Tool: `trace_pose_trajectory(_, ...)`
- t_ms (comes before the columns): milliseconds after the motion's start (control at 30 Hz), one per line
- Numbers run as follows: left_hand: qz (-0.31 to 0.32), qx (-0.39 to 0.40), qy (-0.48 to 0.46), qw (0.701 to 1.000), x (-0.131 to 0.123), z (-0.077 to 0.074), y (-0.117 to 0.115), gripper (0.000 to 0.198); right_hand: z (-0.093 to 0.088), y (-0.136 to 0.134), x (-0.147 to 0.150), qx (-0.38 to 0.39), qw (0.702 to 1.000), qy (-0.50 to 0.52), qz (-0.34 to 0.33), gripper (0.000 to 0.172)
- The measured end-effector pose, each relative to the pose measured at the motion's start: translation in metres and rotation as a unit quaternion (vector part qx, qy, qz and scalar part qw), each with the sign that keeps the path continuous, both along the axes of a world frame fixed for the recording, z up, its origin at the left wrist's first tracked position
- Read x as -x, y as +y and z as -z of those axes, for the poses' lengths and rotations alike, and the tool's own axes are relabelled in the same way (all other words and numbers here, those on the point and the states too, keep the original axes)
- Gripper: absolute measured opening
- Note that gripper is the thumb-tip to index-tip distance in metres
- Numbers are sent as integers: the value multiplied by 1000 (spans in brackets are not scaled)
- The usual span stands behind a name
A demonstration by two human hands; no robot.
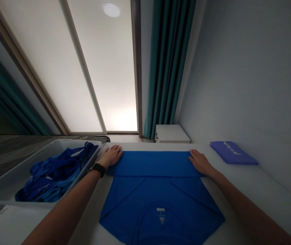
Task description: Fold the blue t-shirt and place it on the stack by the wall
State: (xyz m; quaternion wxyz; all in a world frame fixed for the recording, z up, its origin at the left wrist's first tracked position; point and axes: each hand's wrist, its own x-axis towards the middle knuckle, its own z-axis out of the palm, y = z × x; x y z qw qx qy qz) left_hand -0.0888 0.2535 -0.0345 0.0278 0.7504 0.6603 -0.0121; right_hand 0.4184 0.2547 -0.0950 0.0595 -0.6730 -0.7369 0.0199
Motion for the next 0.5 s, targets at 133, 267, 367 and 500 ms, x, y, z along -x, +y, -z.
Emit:
trace_pose_trajectory(133, 84, 7, -24, 996, -3, -13, 9, 47, -5, 14, 1, -32, 997, 13, -73, 55)
trace_pose_trajectory(267, 129, 41, -46, 990, -2, -23, 25, 43, -20, 28, 3, -16, 992, 31, -123, 48)
trace_pose_trajectory(367, 134, 76, -54, 987, 0, -28, 38, 40, -34, 38, 5, 18, 993, 20, -116, 43)
trace_pose_trajectory(500, 124, 122, -52, 983, 3, -33, 50, 33, -49, 49, 4, 54, 993, 25, -107, 31)
